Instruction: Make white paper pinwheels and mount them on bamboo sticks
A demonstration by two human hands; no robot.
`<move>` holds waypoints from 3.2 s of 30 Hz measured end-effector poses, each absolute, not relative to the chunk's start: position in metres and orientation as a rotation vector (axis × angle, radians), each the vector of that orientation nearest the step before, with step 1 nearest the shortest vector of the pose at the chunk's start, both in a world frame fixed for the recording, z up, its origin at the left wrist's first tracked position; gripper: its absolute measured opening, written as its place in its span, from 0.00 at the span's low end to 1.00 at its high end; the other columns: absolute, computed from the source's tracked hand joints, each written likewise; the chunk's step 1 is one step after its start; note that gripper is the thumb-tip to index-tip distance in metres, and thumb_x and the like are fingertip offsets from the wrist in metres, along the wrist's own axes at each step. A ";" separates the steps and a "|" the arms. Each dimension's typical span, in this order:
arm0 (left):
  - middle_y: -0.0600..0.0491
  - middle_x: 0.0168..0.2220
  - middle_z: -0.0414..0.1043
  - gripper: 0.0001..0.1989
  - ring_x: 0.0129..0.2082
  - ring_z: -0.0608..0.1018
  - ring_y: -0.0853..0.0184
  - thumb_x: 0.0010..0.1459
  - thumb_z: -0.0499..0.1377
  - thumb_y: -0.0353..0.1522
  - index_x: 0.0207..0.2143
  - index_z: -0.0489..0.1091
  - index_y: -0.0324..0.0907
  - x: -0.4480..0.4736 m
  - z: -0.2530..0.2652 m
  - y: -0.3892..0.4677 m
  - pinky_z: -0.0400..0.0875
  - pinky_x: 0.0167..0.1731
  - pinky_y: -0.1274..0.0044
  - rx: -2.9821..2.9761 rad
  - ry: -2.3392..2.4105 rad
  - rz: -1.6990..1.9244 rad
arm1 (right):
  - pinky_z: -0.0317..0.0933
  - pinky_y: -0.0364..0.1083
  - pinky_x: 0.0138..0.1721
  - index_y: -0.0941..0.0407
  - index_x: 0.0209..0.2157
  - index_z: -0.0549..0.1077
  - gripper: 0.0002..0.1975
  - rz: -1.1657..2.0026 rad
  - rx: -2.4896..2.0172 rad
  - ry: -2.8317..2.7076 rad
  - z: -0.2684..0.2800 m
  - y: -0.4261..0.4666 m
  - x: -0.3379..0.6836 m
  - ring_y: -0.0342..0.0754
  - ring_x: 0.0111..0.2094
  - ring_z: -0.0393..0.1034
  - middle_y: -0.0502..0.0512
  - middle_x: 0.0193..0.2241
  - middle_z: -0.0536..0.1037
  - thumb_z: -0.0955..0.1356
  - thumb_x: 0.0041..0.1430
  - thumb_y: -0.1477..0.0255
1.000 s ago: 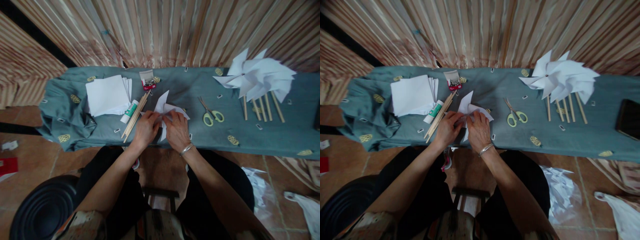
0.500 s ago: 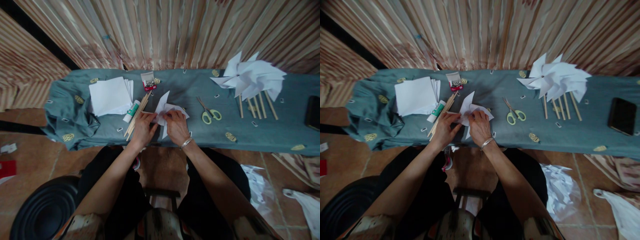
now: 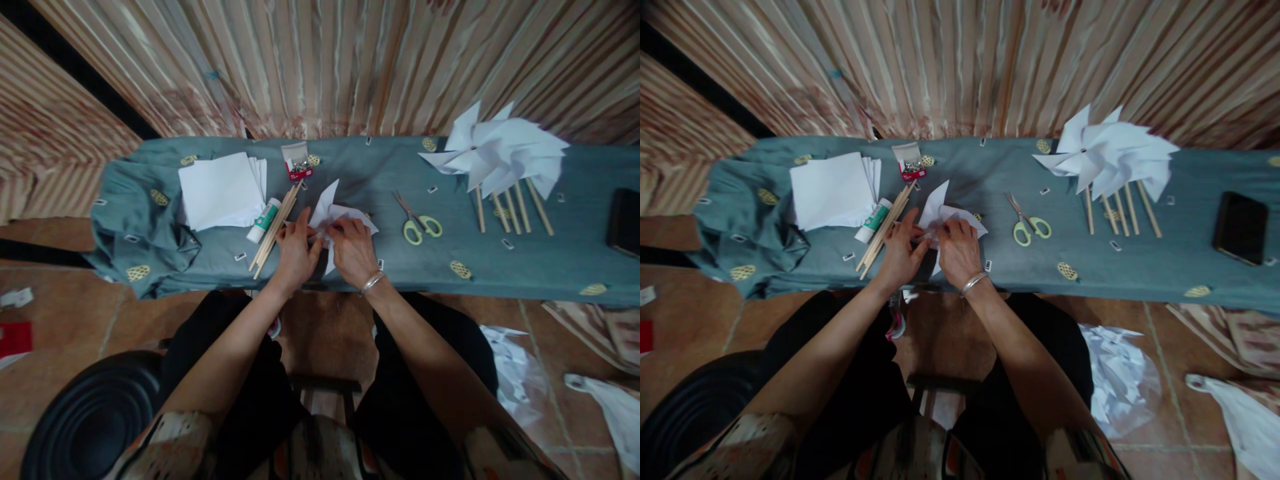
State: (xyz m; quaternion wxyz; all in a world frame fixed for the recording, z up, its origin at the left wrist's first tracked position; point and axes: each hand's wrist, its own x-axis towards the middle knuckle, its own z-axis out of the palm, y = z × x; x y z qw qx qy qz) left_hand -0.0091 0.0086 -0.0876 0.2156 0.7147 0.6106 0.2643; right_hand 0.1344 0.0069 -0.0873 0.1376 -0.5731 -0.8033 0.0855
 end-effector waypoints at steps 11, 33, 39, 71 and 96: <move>0.51 0.37 0.78 0.34 0.45 0.78 0.60 0.56 0.59 0.27 0.63 0.51 0.39 -0.010 -0.105 0.015 0.63 0.54 0.61 1.840 1.647 0.877 | 0.55 0.55 0.49 0.60 0.50 0.74 0.19 0.271 -1.658 -2.328 -0.086 0.007 0.136 0.58 0.50 0.58 0.64 0.50 0.73 0.59 0.62 0.78; 0.49 0.41 0.77 0.34 0.44 0.78 0.61 0.55 0.60 0.27 0.63 0.55 0.42 -0.010 -0.107 0.017 0.66 0.51 0.64 1.689 1.602 0.883 | 0.55 0.56 0.50 0.58 0.51 0.73 0.19 0.227 -1.656 -2.311 -0.094 0.006 0.135 0.58 0.51 0.58 0.63 0.51 0.72 0.59 0.64 0.77; 0.49 0.43 0.76 0.33 0.47 0.75 0.59 0.52 0.63 0.29 0.60 0.60 0.43 -0.011 -0.099 0.012 0.62 0.55 0.61 1.822 1.629 0.807 | 0.55 0.55 0.51 0.58 0.50 0.74 0.18 0.230 -1.649 -2.318 -0.092 0.006 0.135 0.58 0.51 0.58 0.63 0.51 0.72 0.60 0.62 0.78; 0.48 0.45 0.72 0.17 0.48 0.69 0.59 0.60 0.56 0.29 0.52 0.70 0.41 -0.043 -0.066 -0.008 0.65 0.51 0.64 2.121 1.528 0.972 | 0.56 0.57 0.48 0.63 0.46 0.75 0.16 0.048 -1.607 -2.317 -0.104 0.005 0.121 0.60 0.47 0.59 0.67 0.46 0.73 0.60 0.60 0.80; 0.47 0.46 0.73 0.14 0.50 0.69 0.57 0.60 0.59 0.32 0.48 0.71 0.42 -0.009 -0.074 -0.031 0.59 0.48 0.64 2.475 1.252 0.624 | 0.60 0.59 0.59 0.63 0.53 0.71 0.21 0.166 -1.626 -1.870 -0.102 0.013 0.194 0.59 0.57 0.66 0.68 0.54 0.73 0.59 0.63 0.70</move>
